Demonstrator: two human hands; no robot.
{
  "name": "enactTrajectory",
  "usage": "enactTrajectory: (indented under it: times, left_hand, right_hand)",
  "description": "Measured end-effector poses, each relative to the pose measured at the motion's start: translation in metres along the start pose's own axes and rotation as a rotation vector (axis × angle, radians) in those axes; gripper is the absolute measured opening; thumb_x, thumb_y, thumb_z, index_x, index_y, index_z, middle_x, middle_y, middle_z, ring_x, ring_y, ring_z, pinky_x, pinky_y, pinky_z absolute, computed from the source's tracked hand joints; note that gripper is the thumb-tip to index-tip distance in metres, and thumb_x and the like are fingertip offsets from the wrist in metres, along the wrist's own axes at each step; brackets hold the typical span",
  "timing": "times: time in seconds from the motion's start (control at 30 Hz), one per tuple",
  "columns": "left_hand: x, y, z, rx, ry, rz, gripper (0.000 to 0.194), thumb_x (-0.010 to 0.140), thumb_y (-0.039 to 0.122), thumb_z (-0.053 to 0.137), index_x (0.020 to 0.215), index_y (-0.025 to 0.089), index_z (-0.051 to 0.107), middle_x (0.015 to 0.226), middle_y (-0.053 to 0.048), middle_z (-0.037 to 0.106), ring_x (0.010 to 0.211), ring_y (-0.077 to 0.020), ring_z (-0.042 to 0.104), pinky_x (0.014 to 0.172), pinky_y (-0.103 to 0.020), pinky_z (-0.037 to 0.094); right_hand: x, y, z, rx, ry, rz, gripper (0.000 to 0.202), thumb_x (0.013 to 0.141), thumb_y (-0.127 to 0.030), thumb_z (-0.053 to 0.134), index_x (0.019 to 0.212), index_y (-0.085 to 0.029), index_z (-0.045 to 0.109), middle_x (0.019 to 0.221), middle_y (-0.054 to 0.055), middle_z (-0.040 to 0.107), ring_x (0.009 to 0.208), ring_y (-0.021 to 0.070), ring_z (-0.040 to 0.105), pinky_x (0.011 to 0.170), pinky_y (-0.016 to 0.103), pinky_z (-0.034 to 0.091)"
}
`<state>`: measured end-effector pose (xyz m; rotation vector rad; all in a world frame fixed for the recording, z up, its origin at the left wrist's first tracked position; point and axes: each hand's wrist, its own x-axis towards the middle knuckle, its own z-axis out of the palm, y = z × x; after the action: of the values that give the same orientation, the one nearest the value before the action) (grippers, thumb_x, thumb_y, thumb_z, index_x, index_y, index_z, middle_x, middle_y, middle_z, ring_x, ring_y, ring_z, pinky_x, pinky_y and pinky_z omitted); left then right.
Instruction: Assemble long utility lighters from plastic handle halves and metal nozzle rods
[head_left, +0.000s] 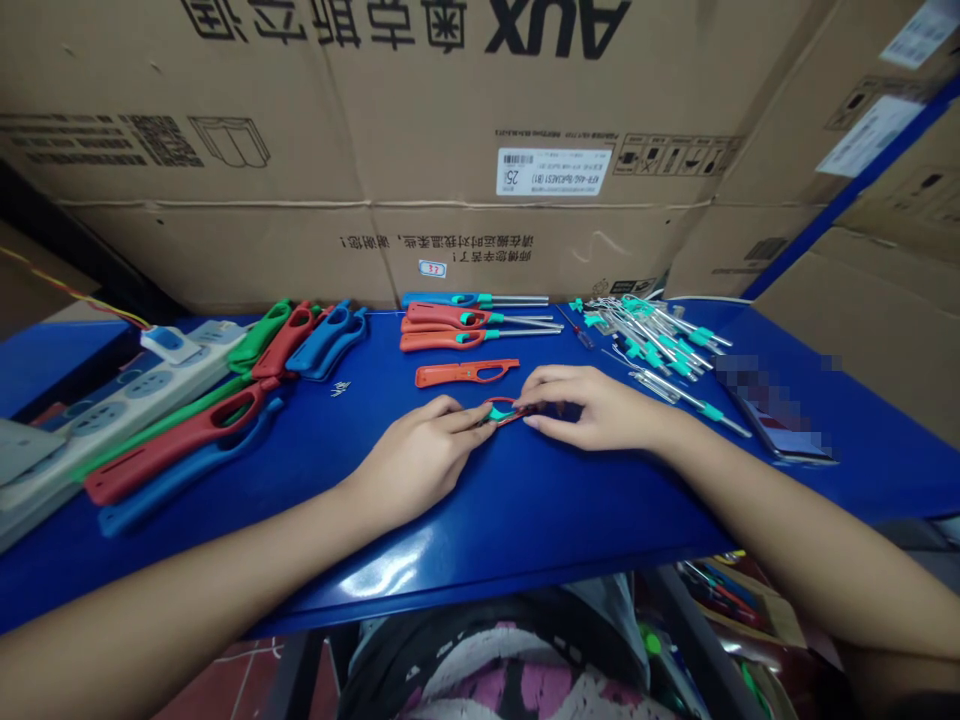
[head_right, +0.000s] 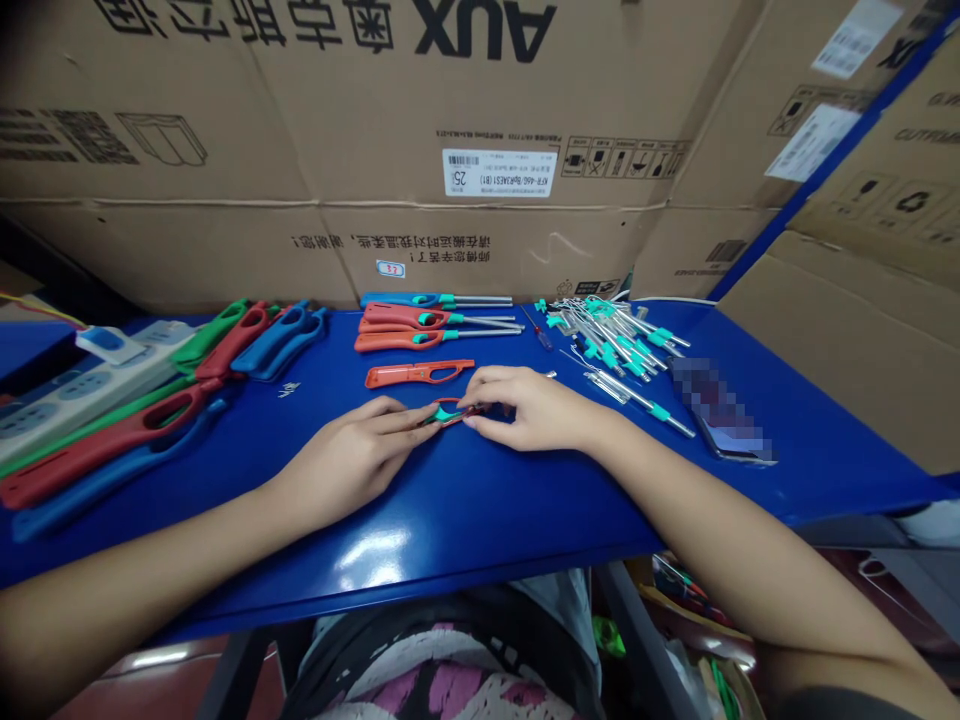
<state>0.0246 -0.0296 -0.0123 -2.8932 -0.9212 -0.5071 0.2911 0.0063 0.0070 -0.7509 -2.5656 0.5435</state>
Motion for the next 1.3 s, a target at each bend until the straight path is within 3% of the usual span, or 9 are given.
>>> enactTrajectory:
  times: [0.2, 0.4, 0.6, 0.83, 1.03, 1.17, 1.3]
  left_hand:
    - [-0.001, -0.017, 0.003, -0.095, 0.084, -0.011, 0.033, 0.097, 0.015, 0.052, 0.12, 0.024, 0.072, 0.13, -0.008, 0.069, 0.112, -0.024, 0.066, 0.097, -0.045, 0.056]
    - [0.003, -0.025, -0.014, -0.164, 0.138, -0.084, 0.021, 0.095, 0.022, 0.057, 0.099, 0.019, 0.077, 0.099, -0.006, 0.077, 0.093, -0.022, 0.068, 0.086, -0.039, 0.056]
    - [0.005, -0.035, -0.028, -0.095, -0.003, -0.128, 0.02, 0.094, 0.03, 0.06, 0.091, 0.021, 0.078, 0.088, -0.005, 0.075, 0.085, -0.022, 0.065, 0.079, -0.037, 0.053]
    - [0.003, -0.04, -0.023, -0.227, -0.071, -0.205, 0.018, 0.095, 0.028, 0.061, 0.09, 0.021, 0.077, 0.091, -0.004, 0.075, 0.086, -0.0194, 0.068, 0.08, -0.033, 0.054]
    - [0.003, -0.039, -0.021, -0.219, -0.027, -0.227, 0.02, 0.095, 0.031, 0.06, 0.093, 0.022, 0.078, 0.092, -0.004, 0.075, 0.087, -0.02, 0.068, 0.08, -0.032, 0.054]
    - [0.003, -0.053, -0.017, -0.175, 0.116, -0.221, 0.028, 0.097, 0.033, 0.053, 0.104, 0.017, 0.075, 0.102, -0.009, 0.075, 0.097, -0.0239, 0.066, 0.088, -0.037, 0.053]
    - [0.0, -0.073, -0.008, -0.079, 0.049, -0.23, 0.033, 0.098, 0.031, 0.05, 0.117, 0.014, 0.071, 0.116, -0.012, 0.073, 0.109, -0.0275, 0.063, 0.097, -0.043, 0.051]
  right_hand:
    - [-0.005, 0.017, -0.008, -0.305, 0.038, 0.04, 0.018, 0.094, -0.029, 0.056, 0.103, -0.021, 0.07, 0.106, 0.009, 0.068, 0.098, 0.0222, 0.064, 0.084, 0.036, 0.052]
    - [-0.006, 0.022, -0.012, -0.207, 0.017, 0.053, 0.017, 0.094, -0.034, 0.059, 0.099, -0.021, 0.069, 0.099, 0.007, 0.068, 0.092, 0.0203, 0.062, 0.083, 0.036, 0.051]
    - [-0.004, 0.027, -0.007, -0.031, -0.047, 0.035, 0.016, 0.095, -0.031, 0.061, 0.092, -0.019, 0.07, 0.093, 0.006, 0.069, 0.091, 0.019, 0.06, 0.083, 0.035, 0.05]
    - [-0.002, 0.027, -0.004, 0.001, -0.024, 0.055, 0.018, 0.094, -0.029, 0.064, 0.081, -0.019, 0.07, 0.083, 0.005, 0.069, 0.085, 0.018, 0.059, 0.079, 0.033, 0.049]
    - [-0.002, 0.024, -0.005, -0.055, -0.029, 0.048, 0.019, 0.094, -0.028, 0.063, 0.082, -0.017, 0.072, 0.084, 0.006, 0.07, 0.084, 0.0186, 0.059, 0.076, 0.033, 0.049]
    - [-0.002, 0.024, -0.005, -0.071, -0.046, 0.052, 0.018, 0.094, -0.028, 0.063, 0.084, -0.018, 0.073, 0.085, 0.006, 0.07, 0.086, 0.0191, 0.06, 0.076, 0.033, 0.049]
    - [-0.003, 0.025, -0.007, -0.109, -0.056, 0.029, 0.019, 0.095, -0.027, 0.061, 0.086, -0.018, 0.075, 0.086, 0.007, 0.071, 0.086, 0.0197, 0.061, 0.078, 0.034, 0.05]
